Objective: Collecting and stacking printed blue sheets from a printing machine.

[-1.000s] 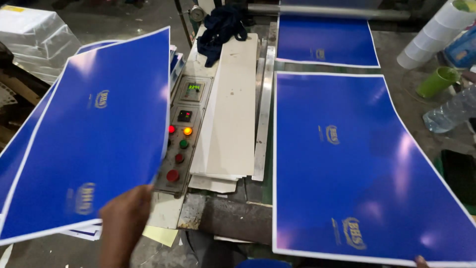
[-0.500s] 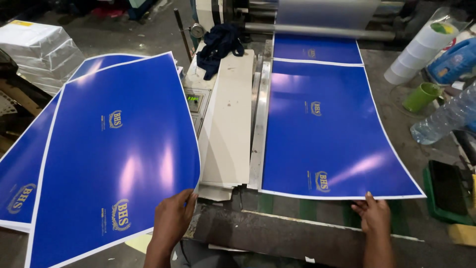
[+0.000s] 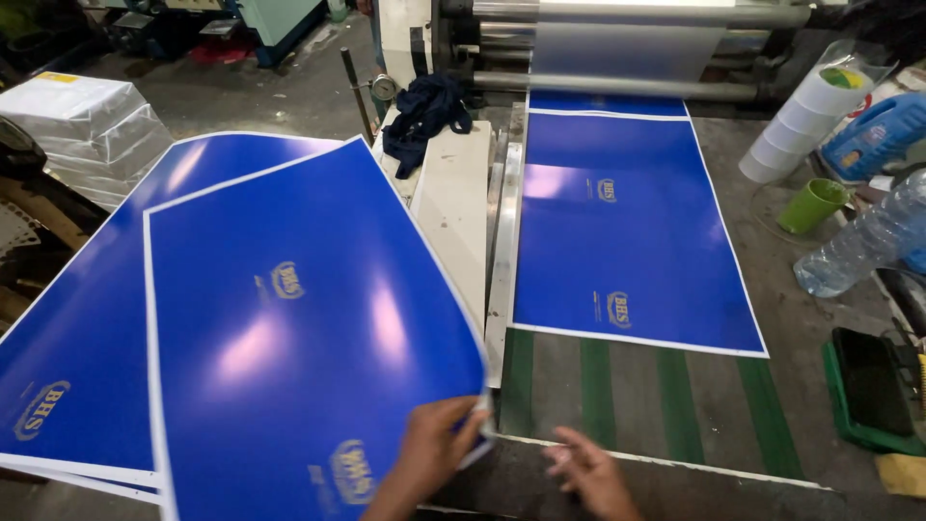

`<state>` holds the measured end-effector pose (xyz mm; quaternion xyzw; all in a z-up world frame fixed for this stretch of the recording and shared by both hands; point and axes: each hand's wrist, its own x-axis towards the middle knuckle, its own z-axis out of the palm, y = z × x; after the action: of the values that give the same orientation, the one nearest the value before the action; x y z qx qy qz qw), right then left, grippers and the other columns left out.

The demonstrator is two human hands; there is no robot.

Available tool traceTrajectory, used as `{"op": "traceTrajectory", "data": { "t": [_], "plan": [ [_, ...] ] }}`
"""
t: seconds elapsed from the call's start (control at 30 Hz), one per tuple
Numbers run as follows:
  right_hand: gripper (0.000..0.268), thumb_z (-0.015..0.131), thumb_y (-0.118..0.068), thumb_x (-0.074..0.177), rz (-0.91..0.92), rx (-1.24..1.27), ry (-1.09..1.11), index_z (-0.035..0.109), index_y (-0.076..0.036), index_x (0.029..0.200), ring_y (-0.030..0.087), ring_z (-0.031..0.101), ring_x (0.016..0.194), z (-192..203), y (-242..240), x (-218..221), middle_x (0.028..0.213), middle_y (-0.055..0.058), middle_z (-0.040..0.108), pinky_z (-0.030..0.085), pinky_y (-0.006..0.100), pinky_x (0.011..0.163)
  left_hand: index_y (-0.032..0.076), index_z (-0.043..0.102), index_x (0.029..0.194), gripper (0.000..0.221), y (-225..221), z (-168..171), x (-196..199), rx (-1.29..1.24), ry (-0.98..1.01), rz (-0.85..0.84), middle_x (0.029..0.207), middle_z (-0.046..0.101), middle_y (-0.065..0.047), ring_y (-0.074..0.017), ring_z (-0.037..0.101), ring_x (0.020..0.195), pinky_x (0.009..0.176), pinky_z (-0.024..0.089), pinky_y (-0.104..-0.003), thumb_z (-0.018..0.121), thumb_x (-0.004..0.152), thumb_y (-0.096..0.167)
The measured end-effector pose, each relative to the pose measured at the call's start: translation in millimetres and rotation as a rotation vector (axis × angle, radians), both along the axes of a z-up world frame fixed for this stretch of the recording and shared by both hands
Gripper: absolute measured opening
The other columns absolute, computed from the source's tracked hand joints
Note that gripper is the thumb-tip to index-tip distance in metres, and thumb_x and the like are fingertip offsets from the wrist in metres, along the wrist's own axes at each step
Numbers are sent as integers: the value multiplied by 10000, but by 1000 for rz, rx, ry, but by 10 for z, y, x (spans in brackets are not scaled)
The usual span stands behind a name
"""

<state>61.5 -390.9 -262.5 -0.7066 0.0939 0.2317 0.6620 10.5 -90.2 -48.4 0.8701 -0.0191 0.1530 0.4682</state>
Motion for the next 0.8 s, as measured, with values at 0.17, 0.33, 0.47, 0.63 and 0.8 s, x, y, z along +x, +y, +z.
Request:
{"op": "traceTrajectory", "data": {
  "t": [0.17, 0.33, 0.47, 0.63, 0.8],
  "plan": [
    [465, 716, -168, 974, 505, 232, -376, 552, -31, 1387, 165, 646, 1173, -282, 555, -240, 1261, 104, 703, 501, 342, 1000, 30, 765, 1024, 188, -682, -113, 275, 35, -218, -121, 914, 766, -193, -380, 748, 811, 705, 588, -441, 751, 935, 195],
    [361, 644, -148, 973, 217, 283, -113, 638, -21, 1312, 205, 706, 799, -851, 158, -48, 940, 120, 745, 582, 356, 695, 38, 749, 1076, 267, -585, -67, 212, 135, -186, -228, 1003, 769, -180, -380, 738, 914, 797, 570, -461, 781, 922, 254],
    [318, 619, -59, 931, -190, 393, 150, 625, 30, 1236, 290, 740, 748, -934, -287, 29, 915, 204, 742, 631, 444, 606, 62, 772, 1066, 273, 113, -225, 183, 104, -229, 9, 1061, 790, -154, -329, 765, 987, 871, 588, -419, 812, 853, 227],
    [288, 588, -55, 967, -344, 477, -50, 607, 13, 1247, 294, 720, 769, -1330, -920, 190, 951, 186, 715, 620, 469, 617, 101, 761, 1091, 244, 1482, -337, -216, 370, -54, 481, 1088, 773, -131, -309, 747, 985, 852, 594, -412, 723, 850, 92],
    [359, 519, -47, 987, -336, 354, -29, 559, -75, 1342, 355, 713, 922, -1896, -2217, 604, 1087, 180, 700, 623, 572, 730, 92, 733, 1110, 292, 2418, -189, -947, 923, 121, 862, 1184, 757, -118, -270, 716, 1124, 970, 581, -405, 709, 939, 328]
  ]
}}
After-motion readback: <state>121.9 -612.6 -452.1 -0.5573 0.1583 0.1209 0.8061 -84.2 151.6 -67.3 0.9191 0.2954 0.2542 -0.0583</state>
